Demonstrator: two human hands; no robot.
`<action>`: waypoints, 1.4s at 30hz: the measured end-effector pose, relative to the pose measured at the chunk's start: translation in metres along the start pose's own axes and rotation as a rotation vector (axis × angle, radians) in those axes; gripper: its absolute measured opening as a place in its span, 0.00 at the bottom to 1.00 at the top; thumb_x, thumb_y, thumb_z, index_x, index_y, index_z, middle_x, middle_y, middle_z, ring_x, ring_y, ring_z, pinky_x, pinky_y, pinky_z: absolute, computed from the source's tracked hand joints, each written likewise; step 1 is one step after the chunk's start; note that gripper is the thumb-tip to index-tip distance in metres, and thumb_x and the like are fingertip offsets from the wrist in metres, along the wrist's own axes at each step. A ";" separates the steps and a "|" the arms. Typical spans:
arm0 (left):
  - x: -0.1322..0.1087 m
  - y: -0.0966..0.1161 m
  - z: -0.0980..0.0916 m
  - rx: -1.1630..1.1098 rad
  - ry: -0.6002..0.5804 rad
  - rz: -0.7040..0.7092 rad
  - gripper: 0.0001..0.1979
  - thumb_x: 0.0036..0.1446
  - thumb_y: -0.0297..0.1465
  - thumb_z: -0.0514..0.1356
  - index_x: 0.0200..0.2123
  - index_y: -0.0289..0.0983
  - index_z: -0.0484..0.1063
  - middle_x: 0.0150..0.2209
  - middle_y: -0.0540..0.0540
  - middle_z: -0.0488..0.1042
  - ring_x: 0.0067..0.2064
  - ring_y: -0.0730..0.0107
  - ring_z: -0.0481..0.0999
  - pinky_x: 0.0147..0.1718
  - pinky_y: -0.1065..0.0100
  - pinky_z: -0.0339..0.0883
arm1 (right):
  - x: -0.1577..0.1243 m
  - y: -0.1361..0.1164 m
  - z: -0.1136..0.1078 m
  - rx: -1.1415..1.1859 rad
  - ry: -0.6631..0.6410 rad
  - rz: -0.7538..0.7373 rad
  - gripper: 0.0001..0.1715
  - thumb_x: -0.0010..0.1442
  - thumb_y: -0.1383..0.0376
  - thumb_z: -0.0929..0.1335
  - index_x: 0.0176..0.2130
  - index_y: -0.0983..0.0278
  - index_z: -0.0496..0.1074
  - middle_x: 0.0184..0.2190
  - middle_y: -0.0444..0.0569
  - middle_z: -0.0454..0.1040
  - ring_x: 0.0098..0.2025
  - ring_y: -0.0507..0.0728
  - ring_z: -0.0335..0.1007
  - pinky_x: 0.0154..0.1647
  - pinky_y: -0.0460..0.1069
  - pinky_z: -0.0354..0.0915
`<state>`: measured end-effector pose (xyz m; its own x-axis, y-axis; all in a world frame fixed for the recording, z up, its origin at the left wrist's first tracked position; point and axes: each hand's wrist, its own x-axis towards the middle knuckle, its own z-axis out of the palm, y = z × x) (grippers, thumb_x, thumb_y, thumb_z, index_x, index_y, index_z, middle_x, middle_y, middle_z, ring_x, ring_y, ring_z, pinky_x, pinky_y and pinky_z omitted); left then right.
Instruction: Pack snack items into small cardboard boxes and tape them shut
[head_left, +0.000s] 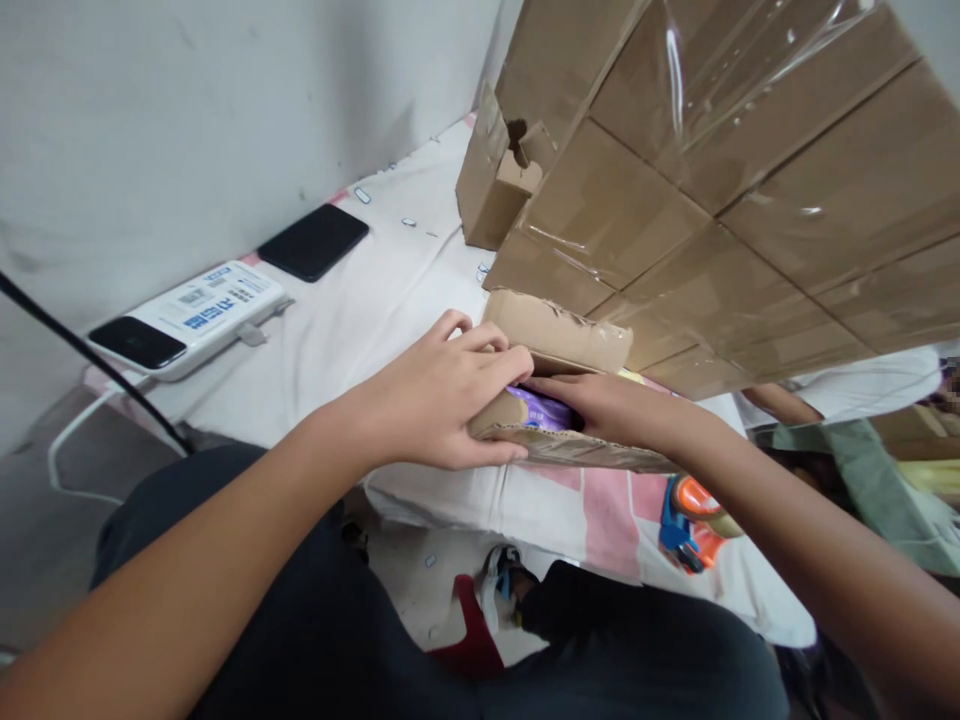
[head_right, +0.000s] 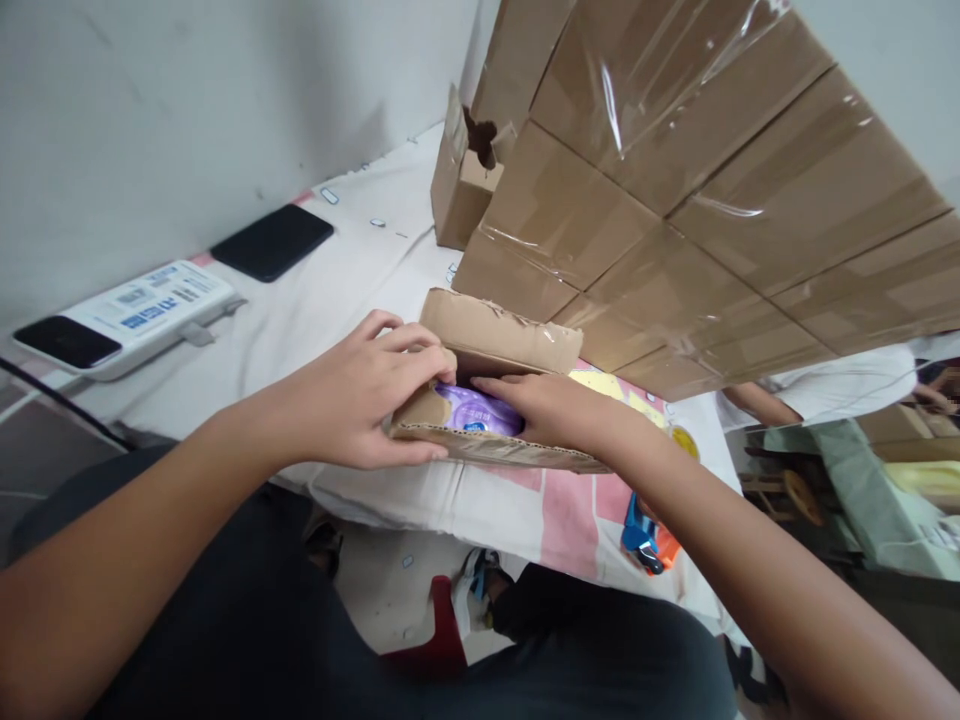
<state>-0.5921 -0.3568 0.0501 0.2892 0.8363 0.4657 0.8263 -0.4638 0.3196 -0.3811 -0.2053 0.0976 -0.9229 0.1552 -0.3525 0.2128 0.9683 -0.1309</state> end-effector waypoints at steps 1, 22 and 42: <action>0.000 0.001 0.000 0.006 -0.009 0.007 0.25 0.56 0.51 0.61 0.46 0.38 0.66 0.45 0.41 0.76 0.51 0.51 0.71 0.50 0.53 0.55 | 0.002 -0.002 0.002 -0.046 -0.020 -0.002 0.40 0.58 0.65 0.70 0.68 0.56 0.59 0.52 0.53 0.77 0.43 0.63 0.77 0.39 0.52 0.68; -0.001 0.005 -0.003 0.021 0.066 0.031 0.10 0.62 0.37 0.60 0.33 0.36 0.72 0.50 0.38 0.74 0.55 0.51 0.69 0.51 0.53 0.69 | -0.041 0.055 -0.046 0.701 0.723 0.344 0.08 0.43 0.63 0.64 0.26 0.61 0.70 0.25 0.46 0.70 0.27 0.57 0.63 0.25 0.49 0.59; 0.007 -0.024 0.029 0.103 0.254 -0.110 0.28 0.53 0.42 0.69 0.52 0.36 0.66 0.53 0.35 0.67 0.54 0.46 0.68 0.50 0.49 0.69 | 0.021 0.086 -0.072 0.419 0.302 0.459 0.43 0.54 0.27 0.59 0.21 0.63 0.66 0.20 0.48 0.67 0.27 0.56 0.63 0.27 0.49 0.61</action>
<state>-0.5961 -0.3315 0.0221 0.0761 0.7737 0.6290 0.8945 -0.3316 0.2997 -0.4050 -0.1042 0.1459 -0.7457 0.6381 -0.1920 0.6534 0.6438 -0.3982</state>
